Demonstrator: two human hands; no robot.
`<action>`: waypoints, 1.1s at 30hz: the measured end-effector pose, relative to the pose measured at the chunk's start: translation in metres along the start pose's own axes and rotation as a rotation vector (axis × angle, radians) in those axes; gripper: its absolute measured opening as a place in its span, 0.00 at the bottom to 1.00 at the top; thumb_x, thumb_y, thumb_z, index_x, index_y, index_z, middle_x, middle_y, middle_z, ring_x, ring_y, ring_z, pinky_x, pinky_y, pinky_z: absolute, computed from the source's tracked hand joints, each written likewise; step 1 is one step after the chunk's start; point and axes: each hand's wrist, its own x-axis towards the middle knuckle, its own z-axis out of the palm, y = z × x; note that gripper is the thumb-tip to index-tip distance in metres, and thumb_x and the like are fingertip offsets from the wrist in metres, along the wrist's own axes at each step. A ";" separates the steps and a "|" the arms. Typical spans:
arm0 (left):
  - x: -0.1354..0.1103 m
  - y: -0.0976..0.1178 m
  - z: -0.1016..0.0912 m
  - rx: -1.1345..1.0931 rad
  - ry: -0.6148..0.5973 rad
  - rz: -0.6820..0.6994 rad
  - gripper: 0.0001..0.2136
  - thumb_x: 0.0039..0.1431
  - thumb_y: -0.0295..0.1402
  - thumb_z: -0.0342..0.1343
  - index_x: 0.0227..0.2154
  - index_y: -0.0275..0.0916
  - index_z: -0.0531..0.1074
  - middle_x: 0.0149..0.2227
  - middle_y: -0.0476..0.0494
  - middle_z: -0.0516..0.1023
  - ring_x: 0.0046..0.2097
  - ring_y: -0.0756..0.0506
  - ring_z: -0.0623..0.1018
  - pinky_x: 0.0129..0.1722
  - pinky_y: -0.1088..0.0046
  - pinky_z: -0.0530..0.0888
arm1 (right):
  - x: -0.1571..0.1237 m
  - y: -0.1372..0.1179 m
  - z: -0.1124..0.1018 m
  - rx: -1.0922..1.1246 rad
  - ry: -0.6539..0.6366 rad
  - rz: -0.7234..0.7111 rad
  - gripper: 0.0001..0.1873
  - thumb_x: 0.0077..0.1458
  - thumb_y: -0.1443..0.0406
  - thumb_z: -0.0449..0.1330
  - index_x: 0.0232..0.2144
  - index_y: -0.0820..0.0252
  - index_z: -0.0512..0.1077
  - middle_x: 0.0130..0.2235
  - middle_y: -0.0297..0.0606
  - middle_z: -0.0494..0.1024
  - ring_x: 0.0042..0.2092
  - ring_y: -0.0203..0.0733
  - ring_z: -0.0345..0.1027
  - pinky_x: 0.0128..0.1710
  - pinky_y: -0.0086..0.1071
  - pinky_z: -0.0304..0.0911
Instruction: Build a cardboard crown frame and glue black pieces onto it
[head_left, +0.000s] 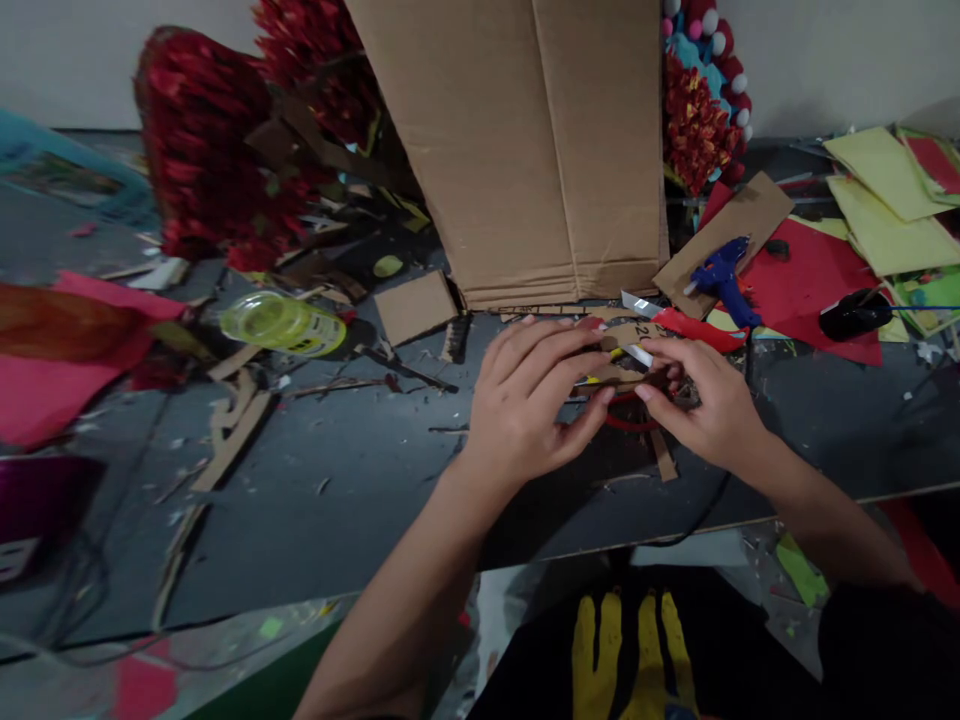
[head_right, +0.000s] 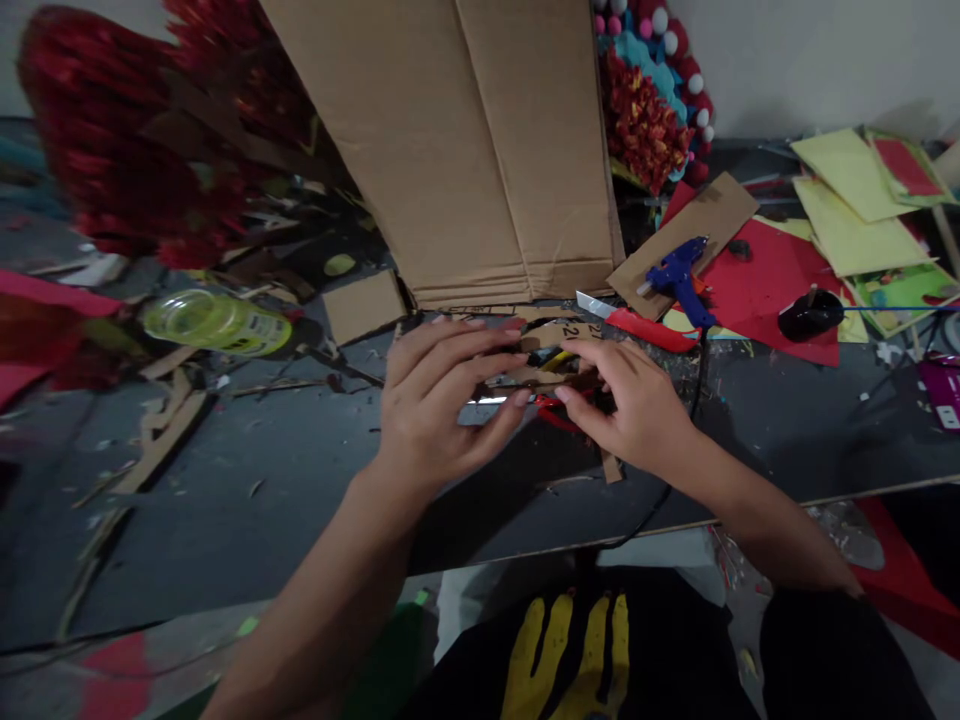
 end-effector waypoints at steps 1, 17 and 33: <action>0.000 0.001 0.000 -0.005 -0.008 -0.002 0.12 0.53 0.35 0.57 0.42 0.45 0.72 0.43 0.44 0.78 0.49 0.41 0.73 0.54 0.56 0.67 | 0.000 0.000 0.000 -0.008 0.000 -0.016 0.16 0.58 0.61 0.55 0.48 0.57 0.66 0.37 0.38 0.76 0.39 0.39 0.70 0.37 0.33 0.69; 0.002 0.002 0.001 -0.113 -0.010 -0.043 0.07 0.50 0.38 0.60 0.33 0.46 0.71 0.43 0.44 0.76 0.48 0.40 0.73 0.53 0.51 0.68 | 0.000 -0.003 0.000 -0.027 -0.016 -0.055 0.16 0.57 0.63 0.56 0.49 0.54 0.66 0.37 0.37 0.76 0.39 0.40 0.70 0.41 0.37 0.69; 0.002 0.002 0.001 -0.110 -0.033 -0.054 0.07 0.50 0.40 0.60 0.29 0.45 0.70 0.44 0.44 0.75 0.52 0.39 0.71 0.55 0.49 0.67 | 0.000 0.000 0.000 -0.117 -0.018 -0.122 0.16 0.57 0.63 0.56 0.49 0.54 0.66 0.38 0.38 0.76 0.40 0.41 0.70 0.41 0.38 0.68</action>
